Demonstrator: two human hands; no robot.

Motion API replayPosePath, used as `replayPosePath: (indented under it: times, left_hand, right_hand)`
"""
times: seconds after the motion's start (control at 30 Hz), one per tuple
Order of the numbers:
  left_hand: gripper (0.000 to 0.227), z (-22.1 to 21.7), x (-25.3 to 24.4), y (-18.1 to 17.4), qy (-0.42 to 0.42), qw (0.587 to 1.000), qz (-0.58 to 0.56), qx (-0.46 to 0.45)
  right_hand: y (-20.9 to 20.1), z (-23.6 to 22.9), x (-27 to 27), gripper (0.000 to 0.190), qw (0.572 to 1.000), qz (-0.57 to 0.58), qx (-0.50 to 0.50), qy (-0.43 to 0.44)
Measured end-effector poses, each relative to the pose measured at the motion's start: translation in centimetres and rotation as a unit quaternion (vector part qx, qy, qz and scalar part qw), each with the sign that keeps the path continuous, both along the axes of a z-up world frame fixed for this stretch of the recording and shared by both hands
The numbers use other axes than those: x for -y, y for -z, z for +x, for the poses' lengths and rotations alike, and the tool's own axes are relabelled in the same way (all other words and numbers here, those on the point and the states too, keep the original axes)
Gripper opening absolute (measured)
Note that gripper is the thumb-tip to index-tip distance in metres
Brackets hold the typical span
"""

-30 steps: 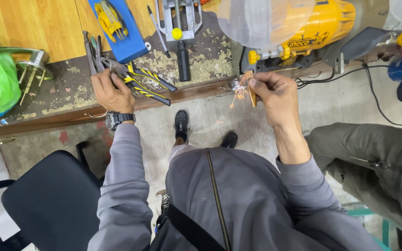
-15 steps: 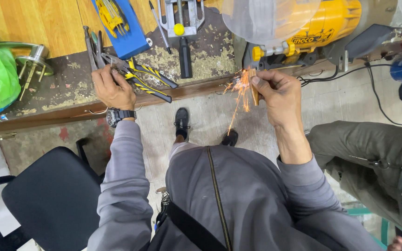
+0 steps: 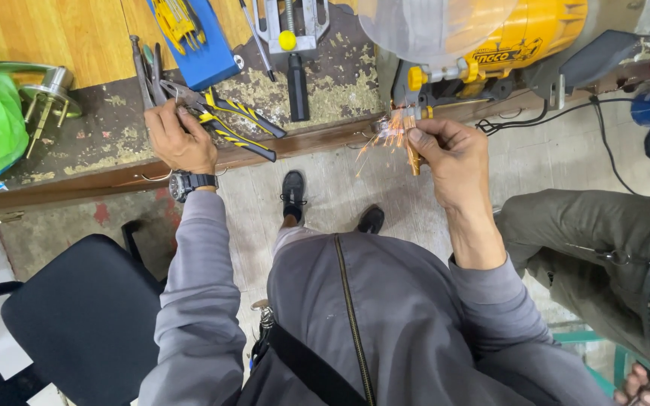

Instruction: Shaping and sharpening a thin metal wire using pliers and a bench grinder in a workshop.

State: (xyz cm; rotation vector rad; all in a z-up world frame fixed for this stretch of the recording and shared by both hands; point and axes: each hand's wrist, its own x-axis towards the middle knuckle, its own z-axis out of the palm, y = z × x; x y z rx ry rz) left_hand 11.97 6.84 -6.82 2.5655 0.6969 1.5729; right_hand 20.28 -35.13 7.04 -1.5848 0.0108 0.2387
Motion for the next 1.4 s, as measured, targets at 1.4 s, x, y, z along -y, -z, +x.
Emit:
replayPosePath:
  times: [1.4]
  left_hand:
    - [0.014,0.1,-0.3,0.4,0.002,1.0,0.016,0.009]
  right_hand:
    - [-0.1,1.1,0.3,0.013,0.999,0.015,0.016,0.033]
